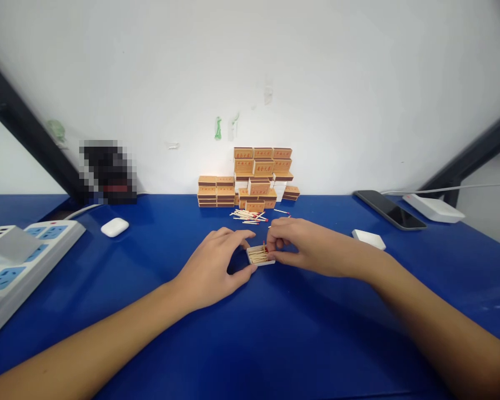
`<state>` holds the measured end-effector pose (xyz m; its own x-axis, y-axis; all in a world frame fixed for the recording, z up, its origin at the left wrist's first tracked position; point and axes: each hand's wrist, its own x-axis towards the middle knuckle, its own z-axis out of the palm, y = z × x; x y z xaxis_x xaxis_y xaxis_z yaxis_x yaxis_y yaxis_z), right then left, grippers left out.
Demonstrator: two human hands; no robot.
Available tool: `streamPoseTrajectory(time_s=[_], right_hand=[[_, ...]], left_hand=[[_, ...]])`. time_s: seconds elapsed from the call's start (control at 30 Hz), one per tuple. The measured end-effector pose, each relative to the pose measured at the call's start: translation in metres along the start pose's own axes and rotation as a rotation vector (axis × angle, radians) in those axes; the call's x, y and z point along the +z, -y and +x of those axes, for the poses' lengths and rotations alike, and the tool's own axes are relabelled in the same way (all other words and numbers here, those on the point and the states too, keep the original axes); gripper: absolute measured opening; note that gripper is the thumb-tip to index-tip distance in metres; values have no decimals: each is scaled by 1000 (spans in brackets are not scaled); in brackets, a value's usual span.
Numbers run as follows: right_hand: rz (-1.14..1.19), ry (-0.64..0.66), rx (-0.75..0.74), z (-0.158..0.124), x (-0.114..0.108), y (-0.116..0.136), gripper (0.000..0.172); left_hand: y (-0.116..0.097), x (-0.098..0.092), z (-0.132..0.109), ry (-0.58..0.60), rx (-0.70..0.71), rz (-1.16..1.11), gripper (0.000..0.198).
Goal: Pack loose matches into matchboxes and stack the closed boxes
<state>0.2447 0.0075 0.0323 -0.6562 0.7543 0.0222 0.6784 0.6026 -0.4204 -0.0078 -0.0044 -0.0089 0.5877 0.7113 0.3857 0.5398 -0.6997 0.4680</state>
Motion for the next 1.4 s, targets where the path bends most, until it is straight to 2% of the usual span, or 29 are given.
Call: streamPoseTrajectory(time_s=[0.27,0.33,0.43,0.6,0.8,0.9,1.03,1.2,1.3,1.4], right_hand=[[-13,-113,-56,4,-1,5,16],[-10,-95,-64,5,-1,3,20],[-18,-51,-68,5,-1,-2,14],[-45,-64,-49,6,-1,-8,12],[-18,-1,-17,5,-3,-7,17],[-35,-19,5,4,-5,-8,18],[-51,-67,-6,3,-5,-4,14],[-23,-37,-39,4,-2,5,12],[-51,-135,9,6,-8,-3,15],[-144,-268,144,8,-15,-27,15]], left_hand=[[0,0,0,-4,22,0,50],[0,0,0,-1,22,-5,50],[-1,0,0,0,16,-2,51],[0,0,-2,2,18,2,52],[0,-1,-2,6,2,-8,52],[-1,-1,-1,11,-6,-10,52],[-1,-1,-1,10,7,-10,54],[0,-1,-2,3,7,-5,54],[0,-1,-2,-3,10,-11,54],[0,-1,-1,-8,12,-13,52]])
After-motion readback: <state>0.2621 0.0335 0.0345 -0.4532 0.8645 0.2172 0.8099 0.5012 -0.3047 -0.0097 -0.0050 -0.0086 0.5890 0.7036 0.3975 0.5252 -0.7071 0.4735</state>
